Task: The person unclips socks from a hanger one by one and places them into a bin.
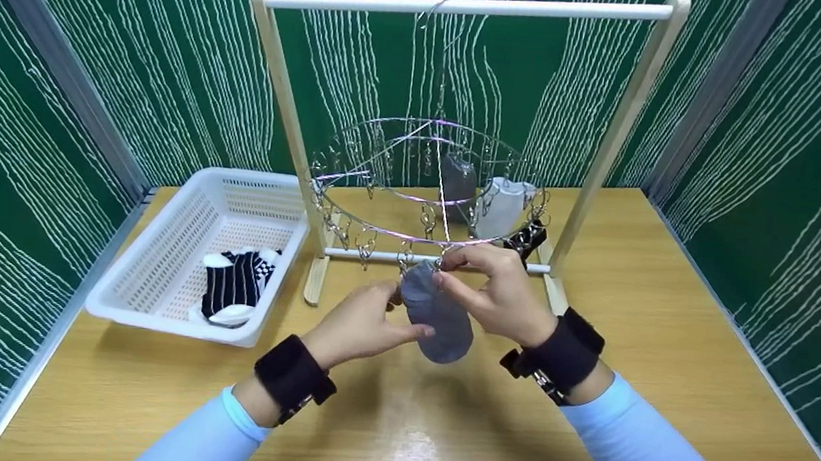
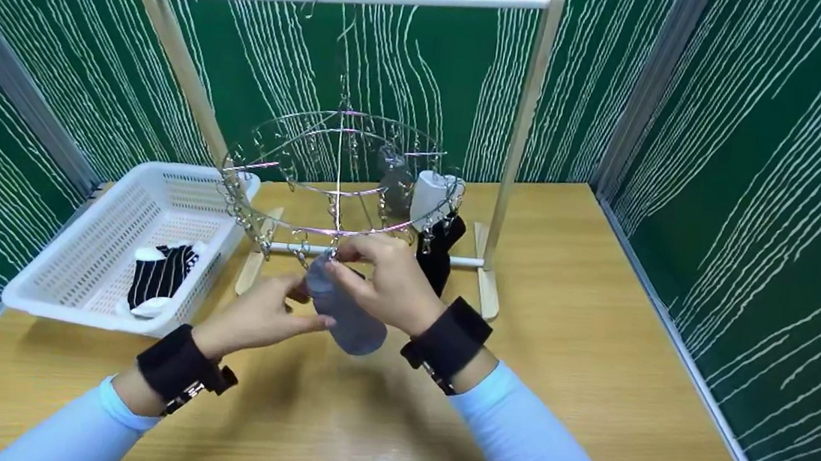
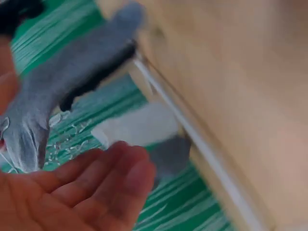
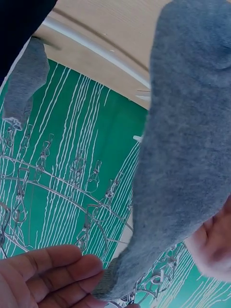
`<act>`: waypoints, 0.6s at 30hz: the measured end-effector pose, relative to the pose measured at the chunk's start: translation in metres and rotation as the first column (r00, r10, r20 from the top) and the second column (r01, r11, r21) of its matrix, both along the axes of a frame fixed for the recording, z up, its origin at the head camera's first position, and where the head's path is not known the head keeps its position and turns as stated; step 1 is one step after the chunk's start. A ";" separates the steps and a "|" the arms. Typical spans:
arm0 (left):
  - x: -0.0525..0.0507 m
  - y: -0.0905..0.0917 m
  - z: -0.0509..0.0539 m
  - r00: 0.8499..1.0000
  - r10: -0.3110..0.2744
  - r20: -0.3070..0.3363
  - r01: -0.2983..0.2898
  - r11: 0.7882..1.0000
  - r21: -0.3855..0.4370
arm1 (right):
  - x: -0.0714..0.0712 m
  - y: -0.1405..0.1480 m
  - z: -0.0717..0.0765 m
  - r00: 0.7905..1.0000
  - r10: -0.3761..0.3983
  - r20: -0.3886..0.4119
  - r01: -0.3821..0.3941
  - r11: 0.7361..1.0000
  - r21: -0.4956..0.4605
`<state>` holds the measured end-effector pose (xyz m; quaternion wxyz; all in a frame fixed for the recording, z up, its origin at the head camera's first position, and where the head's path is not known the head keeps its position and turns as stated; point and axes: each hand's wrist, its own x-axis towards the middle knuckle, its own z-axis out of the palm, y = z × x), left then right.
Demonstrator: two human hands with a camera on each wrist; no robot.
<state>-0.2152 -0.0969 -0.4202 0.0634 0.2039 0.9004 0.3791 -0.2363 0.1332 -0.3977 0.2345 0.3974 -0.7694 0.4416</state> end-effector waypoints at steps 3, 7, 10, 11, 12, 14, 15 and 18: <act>-0.006 0.001 -0.002 0.991 -0.045 0.124 0.028 0.991 0.129 | 0.000 -0.001 0.000 1.000 0.006 0.000 -0.006 1.000 -0.002; -0.010 0.000 -0.004 0.990 -0.045 0.137 0.016 0.977 0.211 | -0.001 -0.001 -0.001 1.000 0.005 -0.016 -0.005 1.000 -0.007; -0.011 -0.001 -0.004 0.993 -0.033 0.112 0.005 0.970 0.242 | -0.002 -0.002 -0.002 0.999 -0.010 -0.048 0.010 1.000 -0.014; -0.011 -0.001 -0.005 0.994 -0.034 0.102 0.007 0.968 0.249 | -0.003 -0.002 -0.002 0.998 -0.013 -0.059 0.012 1.000 -0.019; -0.011 -0.001 -0.005 0.995 -0.036 0.096 0.010 0.967 0.256 | -0.003 -0.002 -0.002 0.998 -0.016 -0.068 0.014 1.000 -0.027; -0.011 -0.001 -0.005 0.995 -0.038 0.090 0.012 0.963 0.270 | -0.004 -0.002 -0.003 0.997 -0.014 -0.076 0.011 0.999 -0.048; -0.011 0.000 -0.005 0.995 -0.038 0.088 0.012 0.961 0.277 | -0.004 -0.002 -0.003 0.997 -0.012 -0.078 0.008 0.998 -0.059; -0.010 0.000 -0.004 0.995 -0.041 0.088 0.013 0.953 0.302 | -0.003 -0.002 -0.002 0.997 -0.009 -0.081 0.001 0.995 -0.095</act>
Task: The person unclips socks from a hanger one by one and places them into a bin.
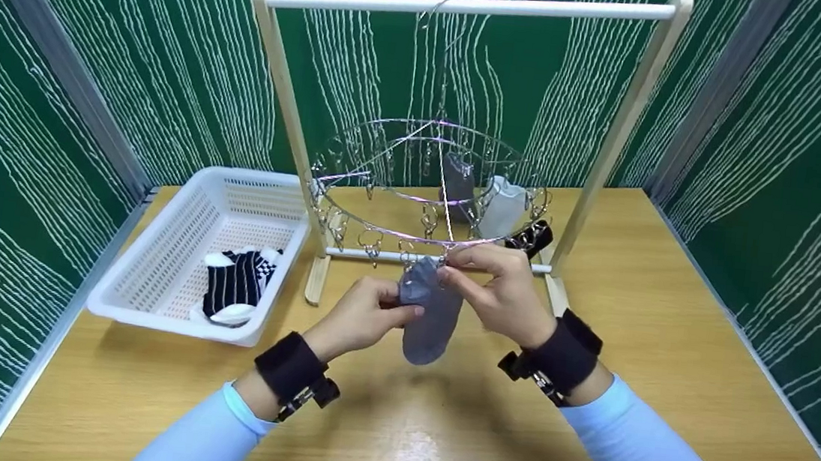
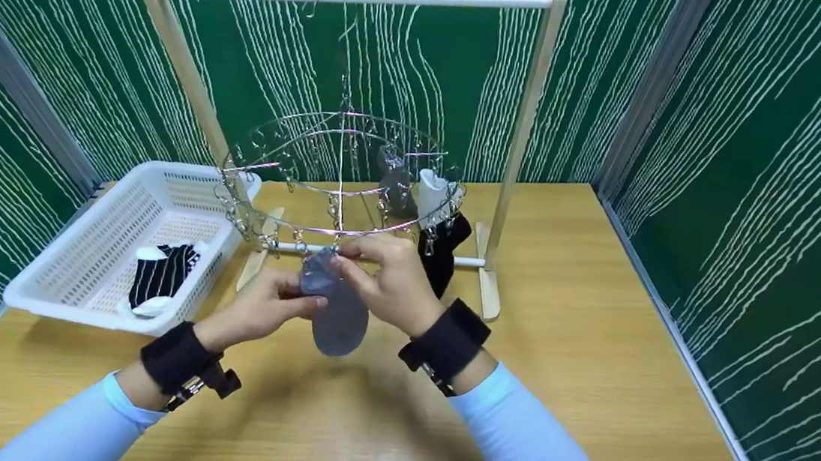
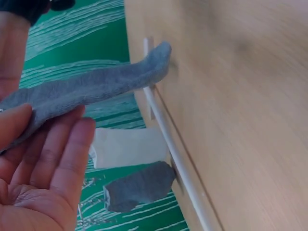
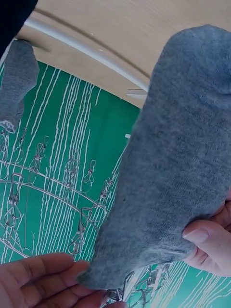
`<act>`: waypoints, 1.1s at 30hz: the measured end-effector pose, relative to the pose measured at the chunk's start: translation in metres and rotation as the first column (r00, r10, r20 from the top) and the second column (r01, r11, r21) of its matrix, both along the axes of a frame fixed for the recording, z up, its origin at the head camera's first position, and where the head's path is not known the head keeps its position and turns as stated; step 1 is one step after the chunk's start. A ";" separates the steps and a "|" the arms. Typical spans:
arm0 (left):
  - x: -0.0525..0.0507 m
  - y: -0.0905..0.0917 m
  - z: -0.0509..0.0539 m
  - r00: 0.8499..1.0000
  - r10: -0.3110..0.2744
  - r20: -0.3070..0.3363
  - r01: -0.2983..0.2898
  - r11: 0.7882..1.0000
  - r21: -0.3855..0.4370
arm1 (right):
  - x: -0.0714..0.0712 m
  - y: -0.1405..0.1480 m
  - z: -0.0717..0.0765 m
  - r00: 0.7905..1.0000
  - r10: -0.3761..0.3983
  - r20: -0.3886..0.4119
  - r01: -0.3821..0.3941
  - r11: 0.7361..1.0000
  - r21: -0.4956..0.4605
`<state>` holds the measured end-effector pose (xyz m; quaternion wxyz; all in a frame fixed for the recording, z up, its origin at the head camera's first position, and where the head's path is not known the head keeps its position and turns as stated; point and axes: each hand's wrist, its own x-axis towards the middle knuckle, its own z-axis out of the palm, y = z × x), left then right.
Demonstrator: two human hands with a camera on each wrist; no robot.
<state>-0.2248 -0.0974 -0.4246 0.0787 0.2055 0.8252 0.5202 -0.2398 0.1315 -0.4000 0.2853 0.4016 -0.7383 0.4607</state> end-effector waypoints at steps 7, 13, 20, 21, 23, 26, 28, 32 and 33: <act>0.002 -0.005 0.004 0.999 -0.027 -0.033 0.026 1.000 -0.007 | 0.001 0.000 -0.001 1.000 -0.001 0.026 0.003 0.999 -0.054; 0.001 -0.016 0.008 0.998 -0.035 -0.045 0.029 0.993 -0.115 | 0.000 0.001 -0.001 1.000 -0.021 0.019 0.022 0.999 -0.048; 0.001 -0.035 0.011 0.996 0.051 -0.079 -0.068 0.973 -0.220 | 0.002 0.001 0.001 0.998 -0.050 0.034 0.051 0.998 -0.032; 0.001 -0.039 0.011 0.995 0.063 -0.082 -0.081 0.970 -0.228 | 0.002 0.002 0.001 0.998 -0.056 0.038 0.057 0.998 -0.027; 0.001 -0.047 0.012 0.992 0.085 -0.096 -0.106 0.964 -0.244 | 0.003 0.002 0.002 0.997 -0.068 0.042 0.069 0.997 -0.019; 0.002 -0.059 0.016 0.987 0.119 -0.107 -0.144 0.953 -0.266 | 0.004 0.003 0.003 0.995 -0.079 0.055 0.080 0.997 -0.015; 0.003 -0.068 0.019 0.984 0.150 -0.095 -0.171 0.948 -0.269 | 0.005 0.004 0.004 0.994 -0.083 0.070 0.085 0.996 -0.019; 0.006 -0.086 0.030 0.980 0.196 -0.029 -0.197 0.950 -0.243 | 0.006 0.007 0.006 0.991 -0.091 0.094 0.095 0.995 -0.031; 0.007 -0.091 0.033 0.979 0.206 -0.013 -0.203 0.951 -0.235 | 0.007 0.007 0.006 0.991 -0.095 0.096 0.098 0.995 -0.032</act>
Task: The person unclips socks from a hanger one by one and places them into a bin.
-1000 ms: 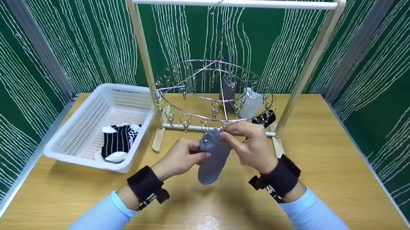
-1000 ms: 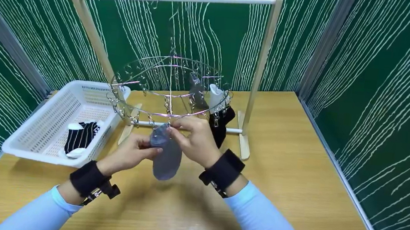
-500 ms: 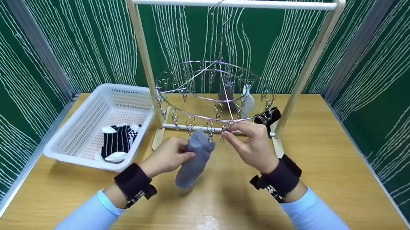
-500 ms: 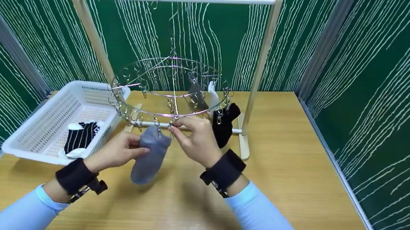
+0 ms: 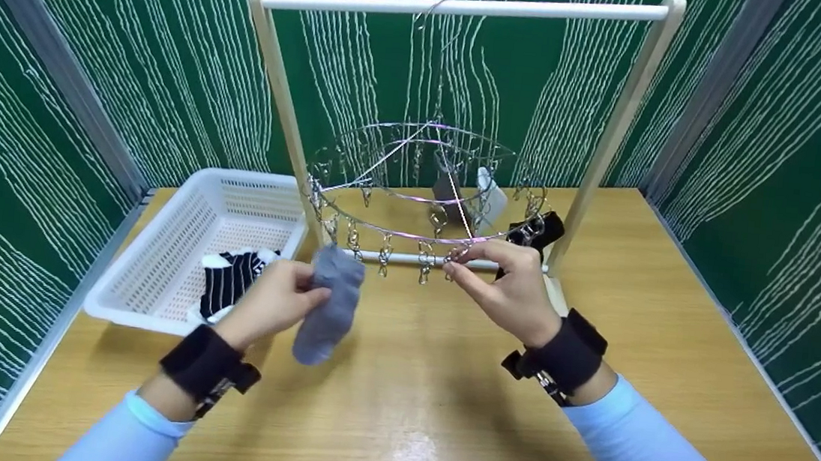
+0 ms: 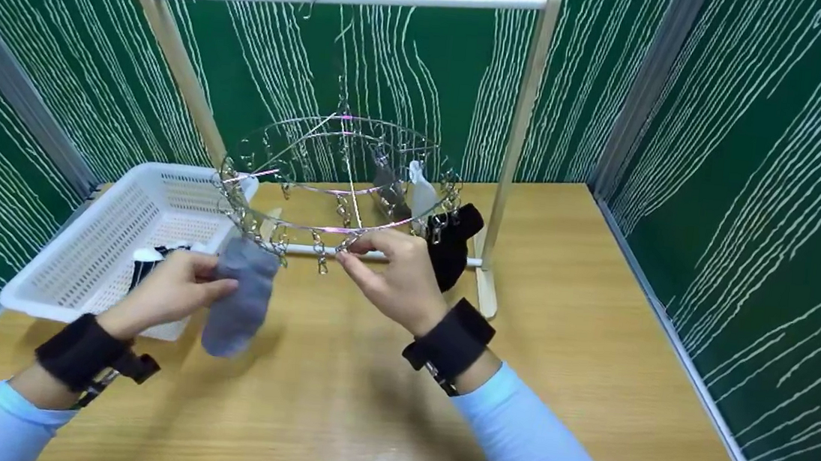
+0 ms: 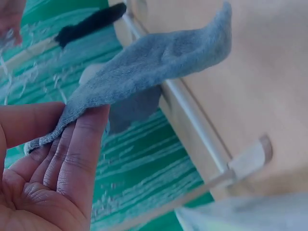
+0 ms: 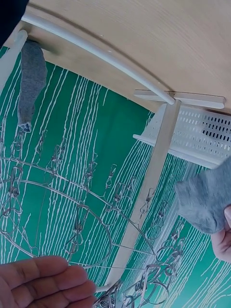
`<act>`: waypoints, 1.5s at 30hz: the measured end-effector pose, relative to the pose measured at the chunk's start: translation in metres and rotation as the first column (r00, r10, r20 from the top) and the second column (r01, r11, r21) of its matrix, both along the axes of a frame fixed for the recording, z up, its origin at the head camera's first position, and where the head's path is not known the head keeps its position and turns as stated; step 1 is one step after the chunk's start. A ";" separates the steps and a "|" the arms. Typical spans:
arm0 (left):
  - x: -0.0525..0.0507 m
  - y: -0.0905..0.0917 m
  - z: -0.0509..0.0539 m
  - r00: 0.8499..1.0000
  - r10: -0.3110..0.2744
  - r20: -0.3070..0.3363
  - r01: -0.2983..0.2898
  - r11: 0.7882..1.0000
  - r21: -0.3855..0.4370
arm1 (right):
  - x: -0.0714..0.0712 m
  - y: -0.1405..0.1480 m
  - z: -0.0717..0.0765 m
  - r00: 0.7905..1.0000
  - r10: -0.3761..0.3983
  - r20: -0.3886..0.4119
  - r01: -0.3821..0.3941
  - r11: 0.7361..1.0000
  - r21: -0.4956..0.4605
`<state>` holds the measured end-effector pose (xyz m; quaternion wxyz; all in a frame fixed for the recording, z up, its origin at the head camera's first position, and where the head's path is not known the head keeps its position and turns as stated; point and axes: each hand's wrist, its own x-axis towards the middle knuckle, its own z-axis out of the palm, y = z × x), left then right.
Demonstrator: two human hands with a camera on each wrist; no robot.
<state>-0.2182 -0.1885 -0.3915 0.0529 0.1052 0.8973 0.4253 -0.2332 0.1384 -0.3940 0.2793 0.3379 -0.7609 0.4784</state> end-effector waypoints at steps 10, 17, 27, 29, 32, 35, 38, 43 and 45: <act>-0.002 -0.047 0.030 0.994 0.097 -0.057 -0.098 0.995 -0.002 | 0.002 0.001 -0.001 0.999 0.002 0.046 -0.001 1.000 -0.009; -0.013 -0.076 0.046 0.978 0.153 -0.145 -0.167 0.981 -0.093 | 0.001 0.000 0.000 1.000 0.004 0.028 -0.004 1.000 -0.014; -0.039 -0.110 0.049 0.946 0.266 -0.186 -0.307 0.918 -0.252 | 0.001 0.001 -0.003 1.000 0.004 0.014 -0.004 1.000 -0.016; -0.044 -0.114 0.048 0.939 0.267 -0.217 -0.323 0.902 -0.286 | 0.001 0.001 -0.003 1.000 0.011 0.028 -0.011 1.000 -0.012; -0.051 -0.120 0.045 0.927 0.268 -0.261 -0.345 0.883 -0.318 | 0.001 0.001 -0.003 0.999 0.016 0.044 -0.015 1.000 -0.012; -0.056 -0.125 0.042 0.923 0.274 -0.269 -0.355 0.878 -0.321 | 0.002 0.002 -0.003 0.998 0.018 0.053 -0.017 1.000 -0.015; -0.061 -0.128 0.040 0.922 0.275 -0.273 -0.359 0.873 -0.330 | 0.002 0.002 -0.002 0.998 0.012 0.058 -0.011 1.000 -0.014; -0.068 -0.128 0.036 0.923 0.285 -0.260 -0.369 0.846 -0.384 | 0.003 0.002 -0.002 0.998 -0.002 0.058 0.002 1.000 -0.008; -0.071 -0.127 0.033 0.921 0.283 -0.269 -0.376 0.829 -0.415 | 0.003 0.002 -0.003 0.998 -0.003 0.056 0.004 1.000 -0.013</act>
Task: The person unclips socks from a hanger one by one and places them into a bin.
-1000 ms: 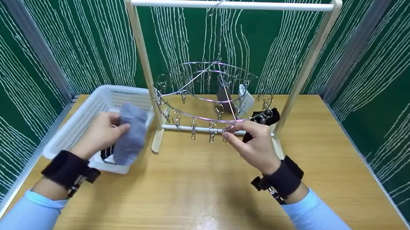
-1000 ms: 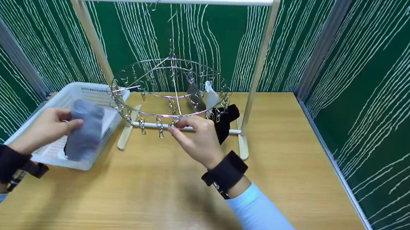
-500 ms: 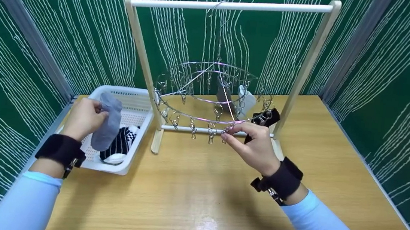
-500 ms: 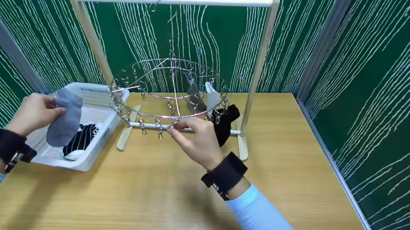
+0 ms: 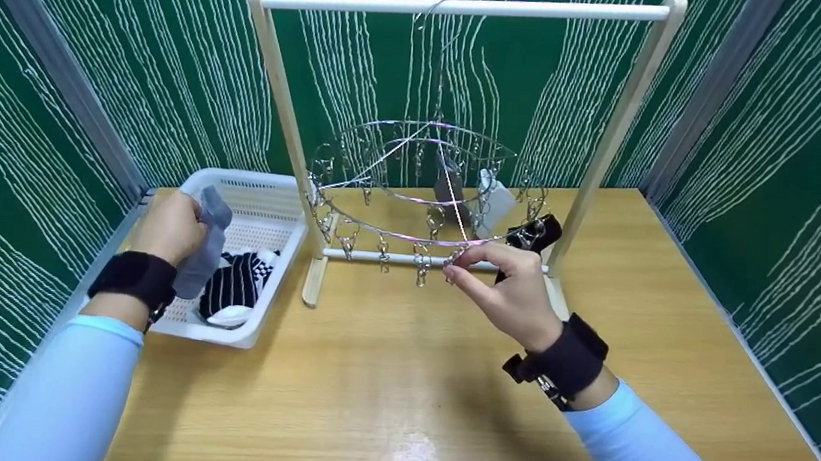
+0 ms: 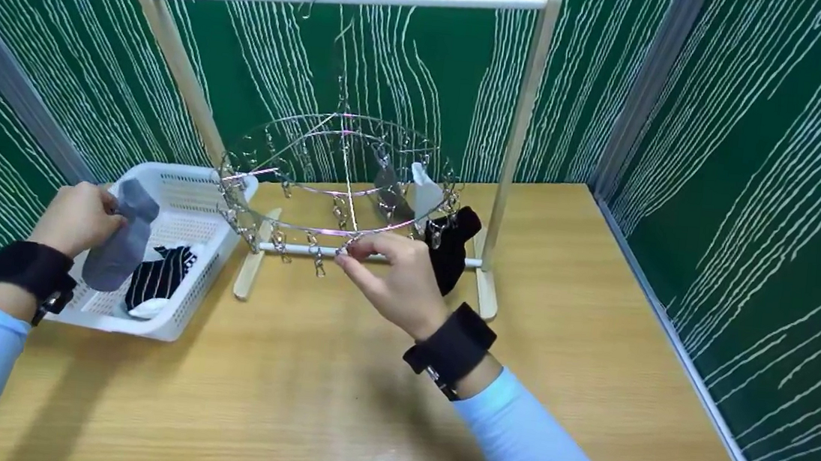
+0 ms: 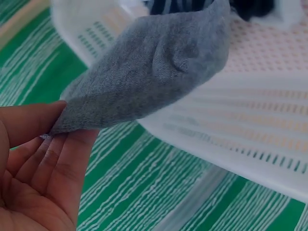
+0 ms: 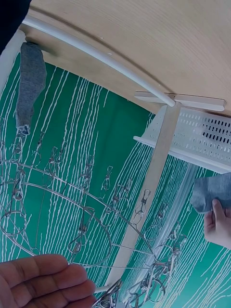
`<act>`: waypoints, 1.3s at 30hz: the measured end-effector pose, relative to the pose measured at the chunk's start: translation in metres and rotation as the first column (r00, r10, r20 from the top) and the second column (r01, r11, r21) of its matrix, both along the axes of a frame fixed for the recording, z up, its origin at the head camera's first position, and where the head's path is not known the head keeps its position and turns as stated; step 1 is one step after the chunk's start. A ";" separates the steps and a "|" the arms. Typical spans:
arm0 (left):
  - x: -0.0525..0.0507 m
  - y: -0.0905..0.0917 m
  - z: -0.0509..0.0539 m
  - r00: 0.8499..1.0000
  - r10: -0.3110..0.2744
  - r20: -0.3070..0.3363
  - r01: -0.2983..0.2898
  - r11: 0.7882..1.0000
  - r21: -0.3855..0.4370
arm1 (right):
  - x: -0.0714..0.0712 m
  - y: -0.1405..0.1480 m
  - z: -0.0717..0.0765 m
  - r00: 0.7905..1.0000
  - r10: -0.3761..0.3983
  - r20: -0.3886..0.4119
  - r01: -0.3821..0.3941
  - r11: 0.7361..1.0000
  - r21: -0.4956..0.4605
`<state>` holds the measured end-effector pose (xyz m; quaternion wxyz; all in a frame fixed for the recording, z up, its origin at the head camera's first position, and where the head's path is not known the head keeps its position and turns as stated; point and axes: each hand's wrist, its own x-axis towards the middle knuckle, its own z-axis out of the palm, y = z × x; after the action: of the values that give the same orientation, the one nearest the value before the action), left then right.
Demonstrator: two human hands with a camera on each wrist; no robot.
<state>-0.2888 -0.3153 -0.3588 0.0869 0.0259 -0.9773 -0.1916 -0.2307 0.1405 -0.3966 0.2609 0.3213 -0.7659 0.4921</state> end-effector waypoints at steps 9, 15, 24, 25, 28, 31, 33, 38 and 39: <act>-0.012 0.017 -0.026 0.997 -0.016 0.078 0.023 0.995 -0.099 | -0.002 -0.001 -0.001 1.000 0.008 -0.019 -0.008 1.000 -0.001; -0.020 0.028 -0.039 0.979 -0.115 0.167 0.146 0.972 -0.184 | 0.000 -0.001 0.000 1.000 0.000 0.002 0.000 1.000 -0.001; -0.021 0.035 -0.043 0.892 -0.236 0.386 0.303 0.945 -0.125 | -0.001 -0.001 -0.002 1.000 -0.006 -0.017 0.006 1.000 0.002; -0.020 0.036 -0.043 0.879 -0.235 0.416 0.306 0.945 -0.112 | -0.001 -0.001 -0.002 1.000 -0.006 -0.016 0.006 1.000 0.003; -0.013 0.038 -0.041 0.841 -0.228 0.490 0.309 0.947 -0.091 | -0.001 -0.001 -0.001 1.000 -0.006 -0.013 0.006 1.000 0.006; -0.012 0.038 -0.041 0.824 -0.228 0.519 0.323 0.941 -0.099 | 0.000 -0.001 0.000 1.000 0.002 -0.009 -0.002 1.000 0.000; -0.014 0.038 -0.043 0.821 -0.230 0.522 0.334 0.936 -0.113 | 0.000 -0.001 0.000 1.000 0.008 -0.010 -0.008 1.000 -0.006; -0.019 0.036 -0.046 0.824 -0.216 0.524 0.310 0.946 -0.097 | 0.001 -0.001 -0.001 1.000 0.010 -0.016 -0.010 1.000 -0.011; -0.019 0.036 -0.046 0.823 -0.217 0.525 0.304 0.949 -0.085 | 0.001 -0.001 -0.001 1.000 0.006 -0.017 -0.006 1.000 -0.009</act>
<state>-0.3079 -0.2791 -0.4044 -0.1993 -0.0658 -0.9719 -0.1063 -0.2298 0.1398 -0.3979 0.2671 0.3266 -0.7605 0.4936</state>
